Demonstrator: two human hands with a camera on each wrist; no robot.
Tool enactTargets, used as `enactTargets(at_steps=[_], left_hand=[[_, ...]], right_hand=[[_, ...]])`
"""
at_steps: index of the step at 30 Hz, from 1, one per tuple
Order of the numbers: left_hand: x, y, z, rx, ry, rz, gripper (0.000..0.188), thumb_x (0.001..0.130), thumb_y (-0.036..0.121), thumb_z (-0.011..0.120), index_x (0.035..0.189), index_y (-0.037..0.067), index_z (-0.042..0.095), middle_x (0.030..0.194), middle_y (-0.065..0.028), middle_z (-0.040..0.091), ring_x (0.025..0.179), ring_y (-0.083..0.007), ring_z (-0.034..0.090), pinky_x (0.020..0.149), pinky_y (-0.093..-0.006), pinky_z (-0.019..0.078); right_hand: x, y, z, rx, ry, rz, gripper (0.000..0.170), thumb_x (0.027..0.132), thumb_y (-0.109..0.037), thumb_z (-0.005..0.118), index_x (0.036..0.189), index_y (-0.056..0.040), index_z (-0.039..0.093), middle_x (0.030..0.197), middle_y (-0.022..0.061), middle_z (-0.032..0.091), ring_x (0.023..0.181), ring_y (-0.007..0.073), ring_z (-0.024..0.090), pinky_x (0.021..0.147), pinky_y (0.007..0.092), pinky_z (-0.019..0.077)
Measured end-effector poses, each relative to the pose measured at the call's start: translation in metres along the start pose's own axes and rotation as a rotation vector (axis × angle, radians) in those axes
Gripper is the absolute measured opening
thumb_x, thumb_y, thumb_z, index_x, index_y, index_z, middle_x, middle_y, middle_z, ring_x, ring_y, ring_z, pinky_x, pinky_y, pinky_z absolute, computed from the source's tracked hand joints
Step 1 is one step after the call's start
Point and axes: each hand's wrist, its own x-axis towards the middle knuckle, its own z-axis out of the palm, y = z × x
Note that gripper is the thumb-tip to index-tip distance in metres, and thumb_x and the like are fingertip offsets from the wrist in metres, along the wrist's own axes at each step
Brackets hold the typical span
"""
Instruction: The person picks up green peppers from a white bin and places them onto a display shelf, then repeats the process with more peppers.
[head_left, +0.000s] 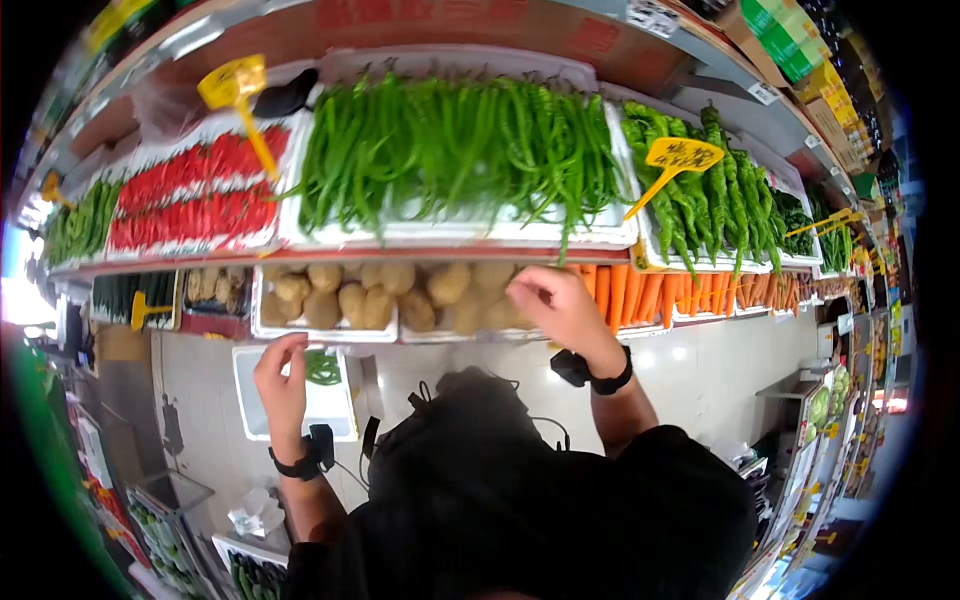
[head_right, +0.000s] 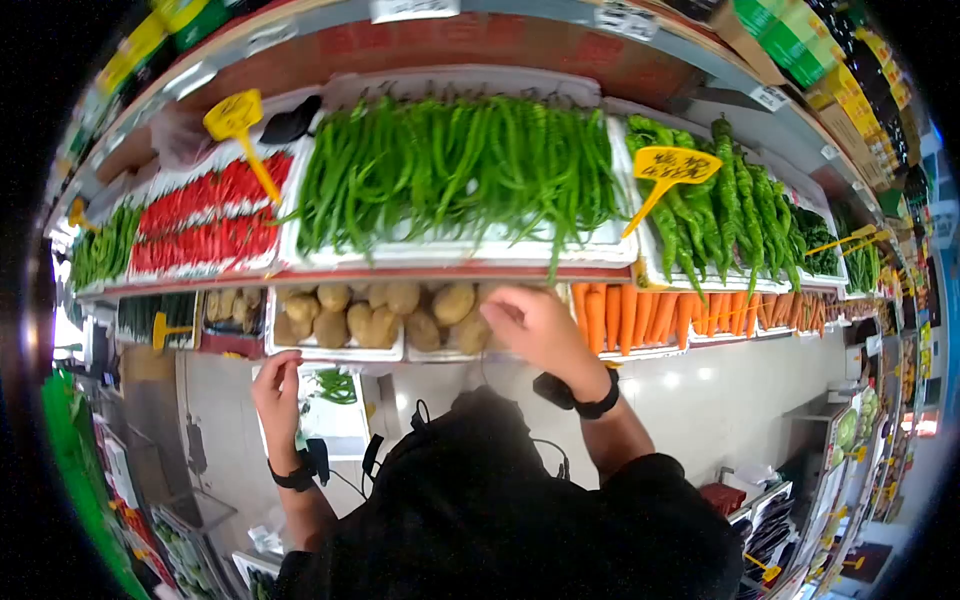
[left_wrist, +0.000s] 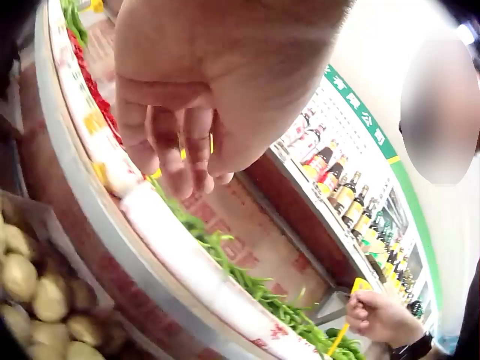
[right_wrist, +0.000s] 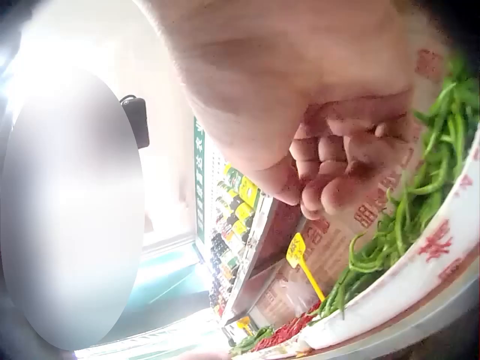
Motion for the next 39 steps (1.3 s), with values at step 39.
enactTargets(at_steps=[39], left_hand=[[-0.281, -0.364, -0.195, 0.147, 0.288, -0.868, 0.015, 0.072, 0.003, 0.072, 0.086, 0.004, 0.067, 0.079, -0.0124, 0.067, 0.071, -0.0254, 0.065, 0.065, -0.0323, 0.0512]], right_hand=[[0.066, 0.098, 0.611, -0.025, -1.137, 0.299, 0.028, 0.092, -0.021, 0.056, 0.107, 0.0022, 0.061, 0.077, 0.0048, 0.062, 0.067, 0.0107, 0.058, 0.058, 0.0241, 0.045]])
